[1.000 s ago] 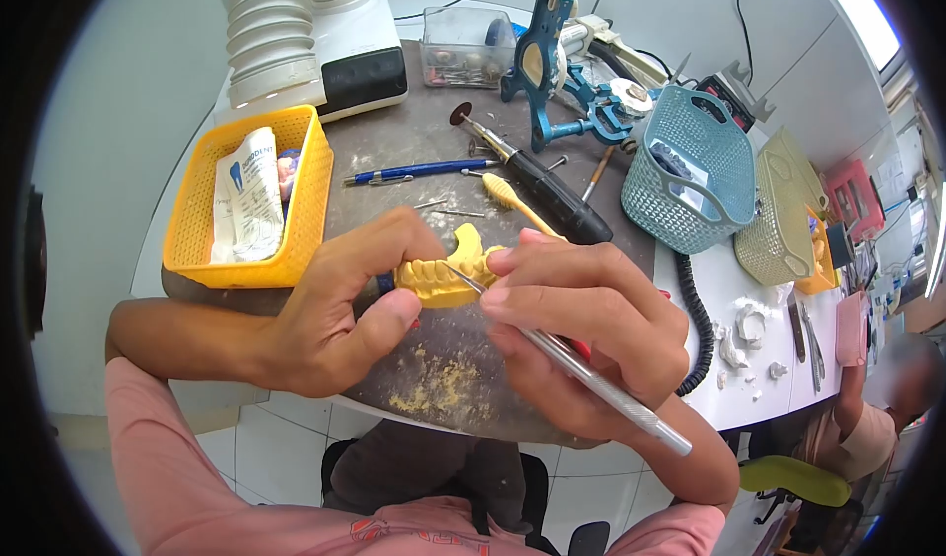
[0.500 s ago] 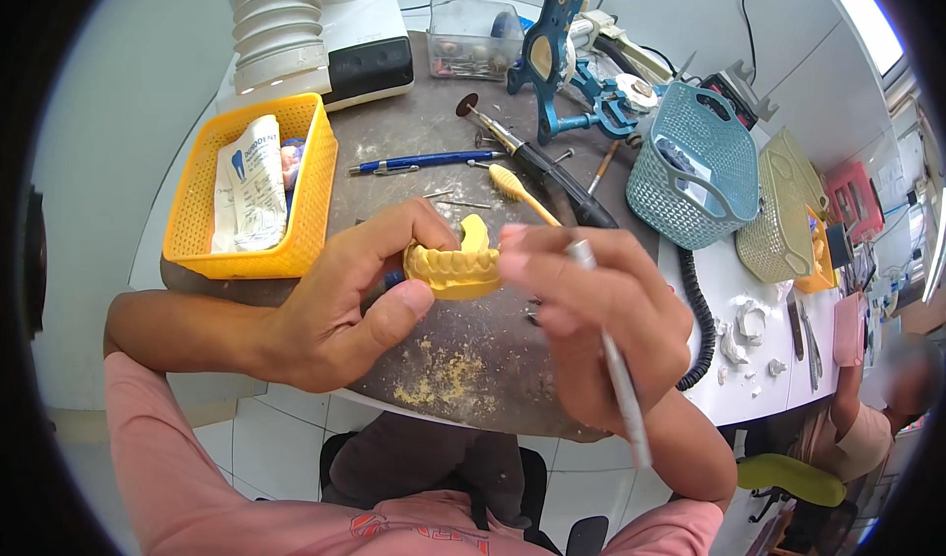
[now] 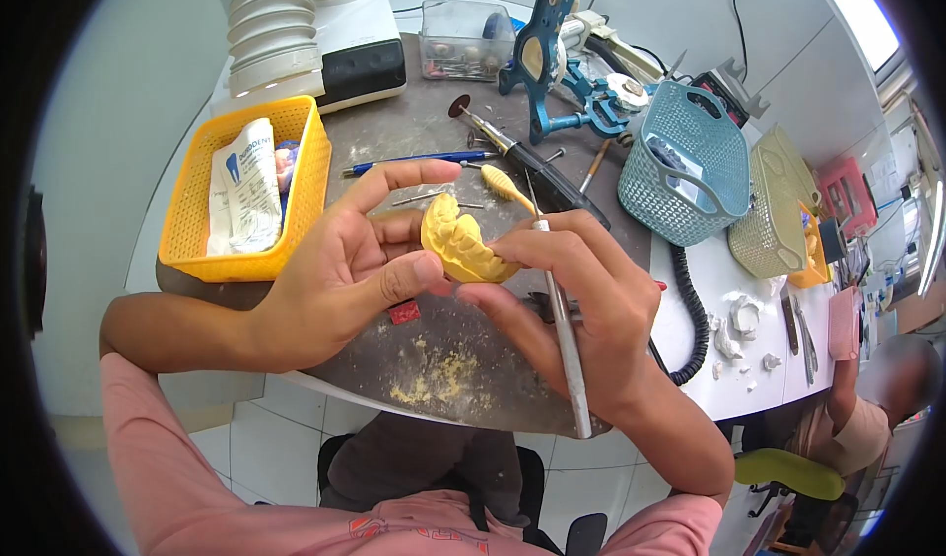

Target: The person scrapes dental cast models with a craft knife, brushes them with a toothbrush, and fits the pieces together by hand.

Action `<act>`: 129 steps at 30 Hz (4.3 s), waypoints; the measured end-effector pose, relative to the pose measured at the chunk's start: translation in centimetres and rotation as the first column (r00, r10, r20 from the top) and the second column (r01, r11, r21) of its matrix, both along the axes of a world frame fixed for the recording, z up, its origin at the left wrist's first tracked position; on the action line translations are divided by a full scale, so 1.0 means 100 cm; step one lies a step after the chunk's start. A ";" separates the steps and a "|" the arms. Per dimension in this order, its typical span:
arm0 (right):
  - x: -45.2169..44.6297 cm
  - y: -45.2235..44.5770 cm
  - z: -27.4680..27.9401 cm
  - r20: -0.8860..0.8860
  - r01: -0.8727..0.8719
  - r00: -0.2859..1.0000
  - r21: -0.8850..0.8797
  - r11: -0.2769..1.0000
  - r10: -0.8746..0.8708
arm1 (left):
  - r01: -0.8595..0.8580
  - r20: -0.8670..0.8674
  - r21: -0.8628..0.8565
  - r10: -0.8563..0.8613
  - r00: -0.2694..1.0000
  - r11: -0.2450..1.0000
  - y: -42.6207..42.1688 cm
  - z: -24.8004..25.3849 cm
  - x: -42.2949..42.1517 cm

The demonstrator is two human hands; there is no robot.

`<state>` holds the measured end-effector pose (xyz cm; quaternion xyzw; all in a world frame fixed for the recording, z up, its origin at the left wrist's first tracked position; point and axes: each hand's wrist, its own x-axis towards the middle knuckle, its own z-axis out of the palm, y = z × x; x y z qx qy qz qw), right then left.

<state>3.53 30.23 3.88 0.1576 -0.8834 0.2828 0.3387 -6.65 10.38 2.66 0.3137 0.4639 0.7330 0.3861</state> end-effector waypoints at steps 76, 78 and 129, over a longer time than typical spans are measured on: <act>0.008 -0.009 0.001 -0.075 -0.128 0.988 0.100 0.987 0.136 | 0.049 0.224 0.019 -0.052 0.973 0.999 0.002 -0.005 -0.009; 0.008 -0.009 0.001 -0.074 -0.126 0.988 0.085 0.988 0.132 | 0.044 0.238 0.020 -0.047 0.970 0.999 0.002 -0.005 -0.009; 0.162 -0.061 -0.075 0.245 0.298 0.954 -0.733 0.611 -0.171 | -0.628 -0.936 0.175 0.326 0.133 0.758 -0.038 -0.027 0.082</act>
